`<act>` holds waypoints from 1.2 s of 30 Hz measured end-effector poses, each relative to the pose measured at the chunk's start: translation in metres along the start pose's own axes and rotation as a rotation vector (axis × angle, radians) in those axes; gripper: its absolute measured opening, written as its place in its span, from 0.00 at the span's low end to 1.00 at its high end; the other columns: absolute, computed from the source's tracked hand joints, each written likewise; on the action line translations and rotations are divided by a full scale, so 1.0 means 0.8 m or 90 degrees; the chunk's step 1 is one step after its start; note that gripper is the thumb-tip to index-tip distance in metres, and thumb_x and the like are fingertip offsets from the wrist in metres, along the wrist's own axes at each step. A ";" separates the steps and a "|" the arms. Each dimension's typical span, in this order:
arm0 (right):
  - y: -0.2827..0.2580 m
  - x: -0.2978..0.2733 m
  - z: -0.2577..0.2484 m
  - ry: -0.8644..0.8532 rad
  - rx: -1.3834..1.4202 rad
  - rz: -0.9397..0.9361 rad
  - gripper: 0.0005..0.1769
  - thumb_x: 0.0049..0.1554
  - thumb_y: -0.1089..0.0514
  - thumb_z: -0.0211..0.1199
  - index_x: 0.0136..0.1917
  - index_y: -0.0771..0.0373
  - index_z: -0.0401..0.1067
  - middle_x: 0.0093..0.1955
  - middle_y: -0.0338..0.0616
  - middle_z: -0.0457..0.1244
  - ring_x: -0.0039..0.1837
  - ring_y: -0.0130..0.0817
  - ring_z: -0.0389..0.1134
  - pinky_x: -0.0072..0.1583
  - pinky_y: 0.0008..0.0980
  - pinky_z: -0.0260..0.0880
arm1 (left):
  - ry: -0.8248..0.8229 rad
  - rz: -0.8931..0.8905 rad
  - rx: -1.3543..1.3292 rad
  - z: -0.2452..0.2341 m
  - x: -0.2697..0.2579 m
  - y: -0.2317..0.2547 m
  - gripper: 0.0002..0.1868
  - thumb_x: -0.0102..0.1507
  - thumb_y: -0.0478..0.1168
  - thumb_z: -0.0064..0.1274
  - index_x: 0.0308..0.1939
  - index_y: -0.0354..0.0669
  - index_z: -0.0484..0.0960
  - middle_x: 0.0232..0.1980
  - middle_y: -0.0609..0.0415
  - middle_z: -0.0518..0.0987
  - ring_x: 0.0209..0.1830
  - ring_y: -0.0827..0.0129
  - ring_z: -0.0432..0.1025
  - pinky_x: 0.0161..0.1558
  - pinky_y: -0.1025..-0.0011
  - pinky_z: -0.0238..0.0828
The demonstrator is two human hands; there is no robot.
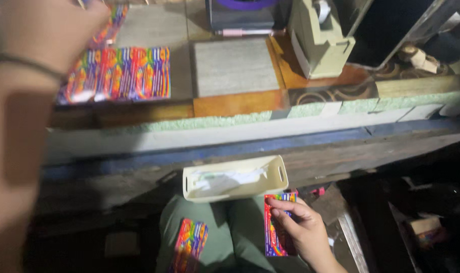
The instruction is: The person sits with a plastic container on their lap and uses blue scissors to trim the edges of colorful rectangular cards. They repeatedly pick up cards, cut the sides, and place the trimmed pieces back into the container.
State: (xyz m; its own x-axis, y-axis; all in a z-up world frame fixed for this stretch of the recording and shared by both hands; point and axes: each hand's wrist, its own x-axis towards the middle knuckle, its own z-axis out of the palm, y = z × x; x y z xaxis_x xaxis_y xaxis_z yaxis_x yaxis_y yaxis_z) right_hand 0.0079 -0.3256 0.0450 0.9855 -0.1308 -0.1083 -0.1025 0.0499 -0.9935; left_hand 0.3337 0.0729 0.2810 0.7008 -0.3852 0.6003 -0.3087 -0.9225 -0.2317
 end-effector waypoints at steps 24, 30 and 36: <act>-0.031 -0.114 -0.031 -0.214 -0.164 0.188 0.16 0.54 0.67 0.67 0.57 0.64 0.82 0.54 0.45 0.76 0.55 0.26 0.73 0.58 0.26 0.72 | -0.749 -0.284 -0.940 -0.168 -0.394 0.290 0.23 0.49 0.46 0.72 0.45 0.44 0.85 0.32 0.60 0.83 0.31 0.74 0.77 0.36 0.74 0.74; -0.032 -0.125 -0.042 -0.226 -0.175 0.166 0.15 0.54 0.67 0.68 0.55 0.64 0.83 0.53 0.46 0.76 0.54 0.27 0.74 0.58 0.27 0.73 | -0.718 -0.157 -0.879 -0.181 -0.370 0.284 0.25 0.46 0.46 0.71 0.45 0.45 0.84 0.35 0.56 0.85 0.35 0.68 0.81 0.39 0.71 0.76; -0.028 -0.129 -0.046 -0.241 -0.165 0.135 0.14 0.53 0.68 0.69 0.54 0.66 0.83 0.51 0.46 0.76 0.52 0.27 0.75 0.56 0.27 0.73 | -0.846 -0.121 -0.801 -0.185 -0.346 0.281 0.26 0.46 0.48 0.67 0.49 0.48 0.85 0.37 0.58 0.85 0.37 0.70 0.81 0.41 0.73 0.75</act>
State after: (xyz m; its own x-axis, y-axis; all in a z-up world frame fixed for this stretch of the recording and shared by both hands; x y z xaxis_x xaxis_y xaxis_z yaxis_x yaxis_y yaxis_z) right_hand -0.0965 -0.3494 0.0775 0.9145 0.2264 -0.3352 -0.2880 -0.2173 -0.9326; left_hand -0.0252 -0.0247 0.1761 0.5717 -0.6281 -0.5278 0.0236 -0.6305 0.7759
